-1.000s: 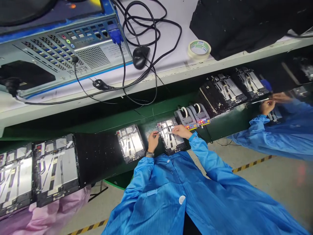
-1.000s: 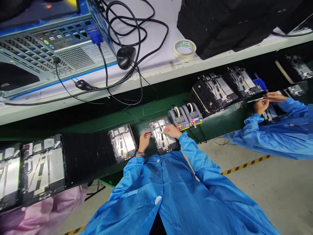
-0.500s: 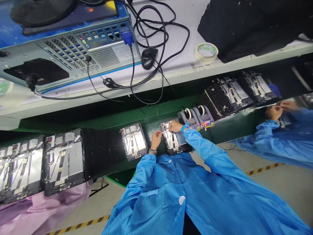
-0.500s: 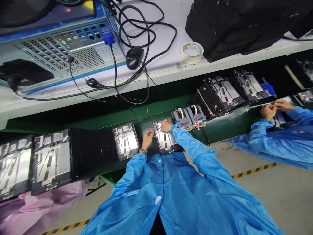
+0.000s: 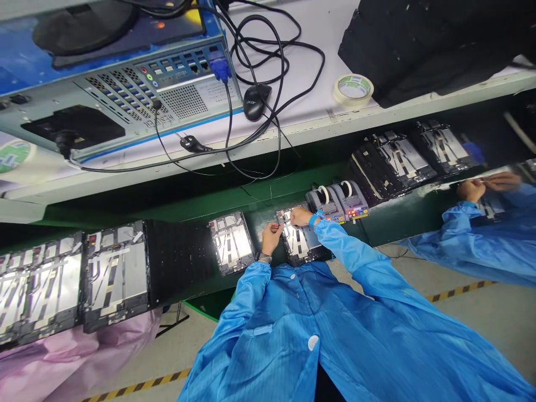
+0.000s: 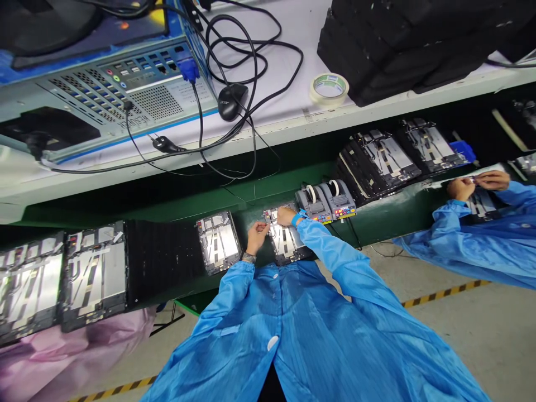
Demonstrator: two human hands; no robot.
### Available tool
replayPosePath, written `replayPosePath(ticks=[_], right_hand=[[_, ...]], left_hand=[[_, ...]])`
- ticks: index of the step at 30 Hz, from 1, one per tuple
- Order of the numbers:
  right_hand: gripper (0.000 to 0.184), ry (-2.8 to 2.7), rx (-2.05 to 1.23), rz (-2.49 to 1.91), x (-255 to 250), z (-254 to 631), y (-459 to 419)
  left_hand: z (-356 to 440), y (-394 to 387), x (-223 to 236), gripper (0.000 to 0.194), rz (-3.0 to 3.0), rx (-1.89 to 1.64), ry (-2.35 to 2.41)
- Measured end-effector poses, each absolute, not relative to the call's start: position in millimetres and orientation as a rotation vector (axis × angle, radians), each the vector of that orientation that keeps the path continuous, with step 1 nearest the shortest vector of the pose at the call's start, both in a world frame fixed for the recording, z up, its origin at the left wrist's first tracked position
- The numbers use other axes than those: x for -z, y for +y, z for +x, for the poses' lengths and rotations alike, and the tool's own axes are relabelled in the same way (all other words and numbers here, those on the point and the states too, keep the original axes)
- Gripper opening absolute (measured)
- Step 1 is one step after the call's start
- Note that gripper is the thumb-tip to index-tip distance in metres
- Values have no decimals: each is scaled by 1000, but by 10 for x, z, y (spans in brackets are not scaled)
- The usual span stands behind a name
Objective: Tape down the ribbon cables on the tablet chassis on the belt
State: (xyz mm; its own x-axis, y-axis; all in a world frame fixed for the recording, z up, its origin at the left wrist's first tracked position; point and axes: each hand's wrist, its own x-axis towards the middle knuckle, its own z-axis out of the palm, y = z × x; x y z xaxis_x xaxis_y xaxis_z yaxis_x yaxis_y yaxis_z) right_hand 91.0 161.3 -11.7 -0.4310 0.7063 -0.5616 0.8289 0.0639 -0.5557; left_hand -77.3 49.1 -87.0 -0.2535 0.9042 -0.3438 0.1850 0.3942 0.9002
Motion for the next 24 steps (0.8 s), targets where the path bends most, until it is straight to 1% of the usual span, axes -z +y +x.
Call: replayPosePath(ticks=[4, 8, 12, 17, 24], right_hand=[[1, 2162, 1259, 1558, 84, 930, 1611], [9, 2184, 1285, 1562, 46, 1017, 1600], [12, 2192, 1316, 1621, 44, 1114, 1561], [15, 2195, 1231, 1783, 93, 1170, 1442], [18, 2221, 1240, 1987, 142, 1190, 1281]], left_hand=[[-774, 530, 785, 26, 1028, -830, 1748], [-727, 528, 635, 24, 1173, -643, 1891], [-633, 510, 439, 24, 1271, -411, 2036], [-469, 541, 258, 27, 1385, -195, 2175], [-335, 652, 229, 28, 1490, -28, 2257]])
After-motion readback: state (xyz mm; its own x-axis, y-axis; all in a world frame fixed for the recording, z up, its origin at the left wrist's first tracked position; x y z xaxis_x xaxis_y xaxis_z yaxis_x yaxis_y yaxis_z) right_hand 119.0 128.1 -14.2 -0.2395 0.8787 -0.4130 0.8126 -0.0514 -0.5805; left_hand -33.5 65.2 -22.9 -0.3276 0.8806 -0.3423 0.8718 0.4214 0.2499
